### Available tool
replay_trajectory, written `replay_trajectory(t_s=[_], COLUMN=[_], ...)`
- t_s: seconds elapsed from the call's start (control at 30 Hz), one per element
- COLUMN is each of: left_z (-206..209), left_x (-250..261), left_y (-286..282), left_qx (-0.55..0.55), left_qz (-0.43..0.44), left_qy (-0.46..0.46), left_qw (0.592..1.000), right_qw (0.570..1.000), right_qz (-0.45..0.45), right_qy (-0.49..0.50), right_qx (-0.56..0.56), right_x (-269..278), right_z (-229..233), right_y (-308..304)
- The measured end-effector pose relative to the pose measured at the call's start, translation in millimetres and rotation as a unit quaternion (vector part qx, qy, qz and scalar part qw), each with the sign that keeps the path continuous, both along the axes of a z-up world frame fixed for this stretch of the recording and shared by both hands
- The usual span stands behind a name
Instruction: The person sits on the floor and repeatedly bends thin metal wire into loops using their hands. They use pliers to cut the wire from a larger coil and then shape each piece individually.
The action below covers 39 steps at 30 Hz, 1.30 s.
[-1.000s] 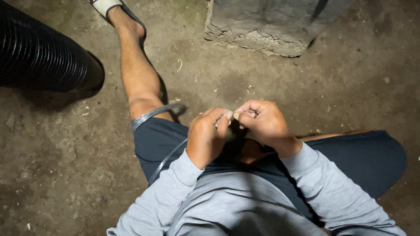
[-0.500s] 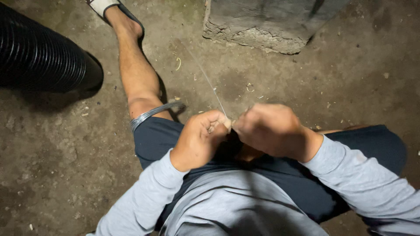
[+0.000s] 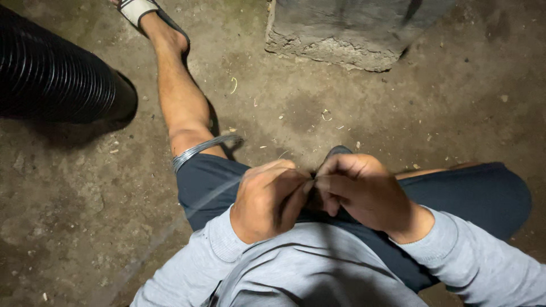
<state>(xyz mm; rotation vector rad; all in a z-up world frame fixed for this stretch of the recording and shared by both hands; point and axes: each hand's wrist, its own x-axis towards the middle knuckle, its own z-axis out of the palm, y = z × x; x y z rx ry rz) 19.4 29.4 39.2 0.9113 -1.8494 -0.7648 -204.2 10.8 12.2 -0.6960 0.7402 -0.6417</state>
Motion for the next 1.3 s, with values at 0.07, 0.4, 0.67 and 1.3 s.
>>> replay_trajectory(t_s=[0.07, 0.4, 0.67, 1.3], left_z=[1, -12, 14, -4], left_x=[-2, -3, -11, -13], left_y=[6, -6, 3, -10], left_qx=[0.088, 0.565, 0.126, 0.485], left_qz=[-0.009, -0.176, 0.014, -0.18], left_qy=[0.047, 0.354, 0.051, 0.242], left_qw=[0.995, 0.724, 0.991, 0.821], right_qw=[0.978, 0.448, 0.941, 0.58], right_qz=[0.009, 0.104, 0.075, 0.056], right_qy=[0.153, 0.227, 0.15, 0.383], right_qx=[-0.139, -0.858, -0.293, -0.717], right_x=[-2, -16, -14, -17], right_z=[13, 70, 33, 44], right_y=[2, -43, -23, -23])
